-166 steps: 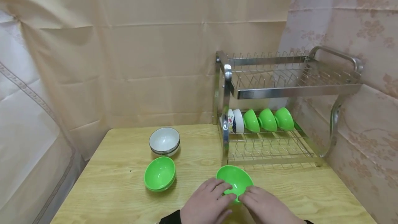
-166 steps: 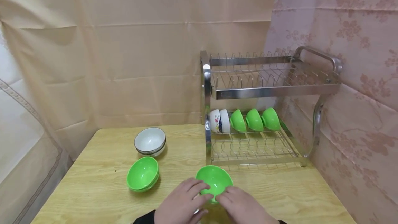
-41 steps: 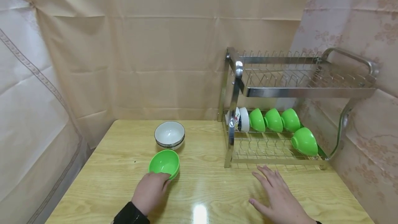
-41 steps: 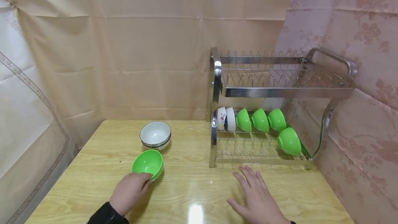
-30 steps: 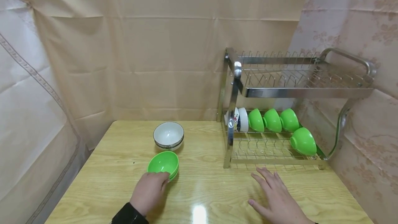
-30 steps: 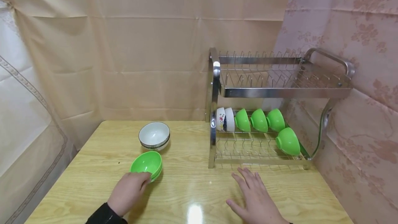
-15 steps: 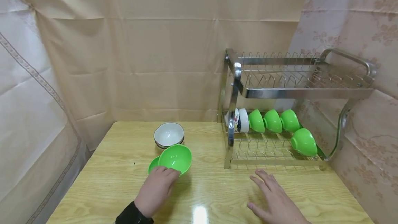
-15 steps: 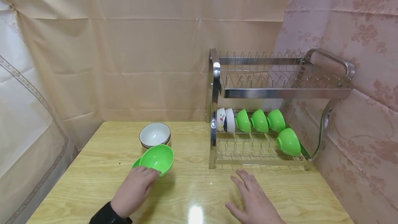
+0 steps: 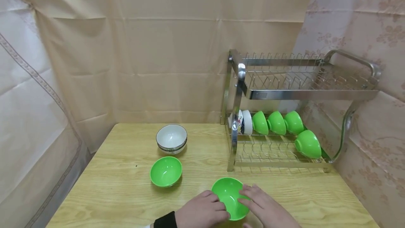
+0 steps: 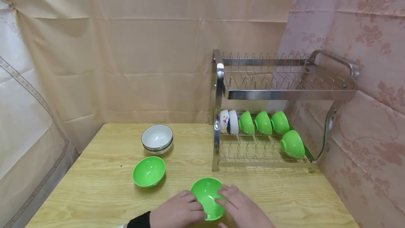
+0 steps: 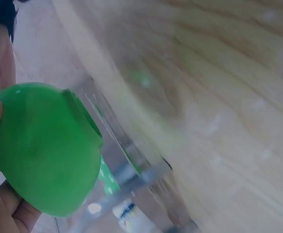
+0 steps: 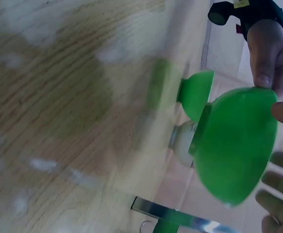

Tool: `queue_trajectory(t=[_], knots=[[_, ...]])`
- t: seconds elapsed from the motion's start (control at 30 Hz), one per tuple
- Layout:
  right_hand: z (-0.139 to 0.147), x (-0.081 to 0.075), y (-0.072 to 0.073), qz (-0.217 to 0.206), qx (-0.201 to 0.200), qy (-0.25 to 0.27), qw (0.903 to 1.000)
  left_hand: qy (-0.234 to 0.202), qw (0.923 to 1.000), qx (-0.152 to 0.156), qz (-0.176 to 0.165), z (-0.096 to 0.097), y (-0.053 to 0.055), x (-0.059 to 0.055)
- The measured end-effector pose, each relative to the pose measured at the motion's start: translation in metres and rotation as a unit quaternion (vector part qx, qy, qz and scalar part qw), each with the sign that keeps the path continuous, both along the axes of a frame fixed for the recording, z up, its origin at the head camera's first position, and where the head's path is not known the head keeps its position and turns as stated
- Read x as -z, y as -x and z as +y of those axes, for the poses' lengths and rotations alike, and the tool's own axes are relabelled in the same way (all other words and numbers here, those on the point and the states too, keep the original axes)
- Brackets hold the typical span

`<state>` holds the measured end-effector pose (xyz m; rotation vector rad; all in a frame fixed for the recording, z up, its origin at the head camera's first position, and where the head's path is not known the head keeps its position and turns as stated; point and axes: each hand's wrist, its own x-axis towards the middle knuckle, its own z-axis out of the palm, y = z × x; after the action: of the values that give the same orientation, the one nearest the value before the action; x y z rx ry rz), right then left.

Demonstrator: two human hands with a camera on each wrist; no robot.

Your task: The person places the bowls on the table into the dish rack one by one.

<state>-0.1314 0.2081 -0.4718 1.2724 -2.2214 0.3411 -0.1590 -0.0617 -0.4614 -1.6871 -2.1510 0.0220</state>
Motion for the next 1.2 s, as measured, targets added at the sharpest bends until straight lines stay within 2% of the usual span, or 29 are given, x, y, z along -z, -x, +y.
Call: queue_trajectory(t=[0.13, 0.17, 0.27, 0.43, 0.57, 0.7, 0.8, 0.87, 0.97, 1.03, 1.07, 1.13, 1.2], knots=[[-0.003, 0.005, 0.003, -0.003, -0.081, -0.023, 0.9965, 0.021, 0.9991, 0.024, -0.03, 0.01, -0.003, -0.001], [-0.003, 0.006, 0.004, 0.003, -0.093, -0.028, 0.9953, 0.019, 0.9987, 0.026, -0.039, 0.012, -0.004, -0.001], [-0.005, 0.01, 0.006, 0.031, -0.112, -0.04, 0.9924, 0.017, 0.999, 0.024, -0.034, 0.015, -0.004, 0.0], [-0.005, 0.012, 0.005, 0.063, -0.104, -0.043, 0.9917, 0.016, 0.9996, 0.017, -0.015, 0.018, -0.004, 0.001], [-0.004, 0.011, 0.002, 0.044, -0.096, -0.024, 0.9942, 0.01, 0.9999, 0.008, 0.006, 0.02, -0.004, -0.001], [-0.005, 0.011, -0.001, 0.027, -0.071, -0.007, 0.9971, 0.008, 0.9991, -0.004, 0.04, 0.022, -0.004, -0.004], [-0.004, 0.01, -0.001, 0.02, -0.055, 0.008, 0.9982, 0.0, 0.9986, -0.019, 0.049, 0.026, -0.003, -0.006], [-0.003, 0.009, 0.001, 0.007, -0.05, 0.022, 0.9985, -0.013, 0.9985, -0.033, 0.041, 0.029, -0.003, -0.007], [0.002, 0.008, 0.005, -0.011, -0.026, 0.044, 0.9986, -0.05, 0.997, -0.054, 0.02, 0.034, -0.002, -0.008], [0.008, 0.006, 0.006, -0.037, 0.012, 0.061, 0.9974, -0.079, 0.9947, -0.065, 0.001, 0.036, -0.002, -0.009], [0.012, 0.004, 0.006, -0.051, 0.045, 0.07, 0.9953, -0.095, 0.9931, -0.07, -0.001, 0.037, -0.001, -0.008], [0.02, 0.0, 0.005, -0.085, 0.12, 0.097, 0.9843, -0.114, 0.9905, -0.076, 0.006, 0.038, -0.001, -0.009], [0.03, -0.006, 0.007, -0.16, 0.199, 0.13, 0.958, -0.121, 0.9891, -0.083, 0.012, 0.038, -0.001, -0.009]])
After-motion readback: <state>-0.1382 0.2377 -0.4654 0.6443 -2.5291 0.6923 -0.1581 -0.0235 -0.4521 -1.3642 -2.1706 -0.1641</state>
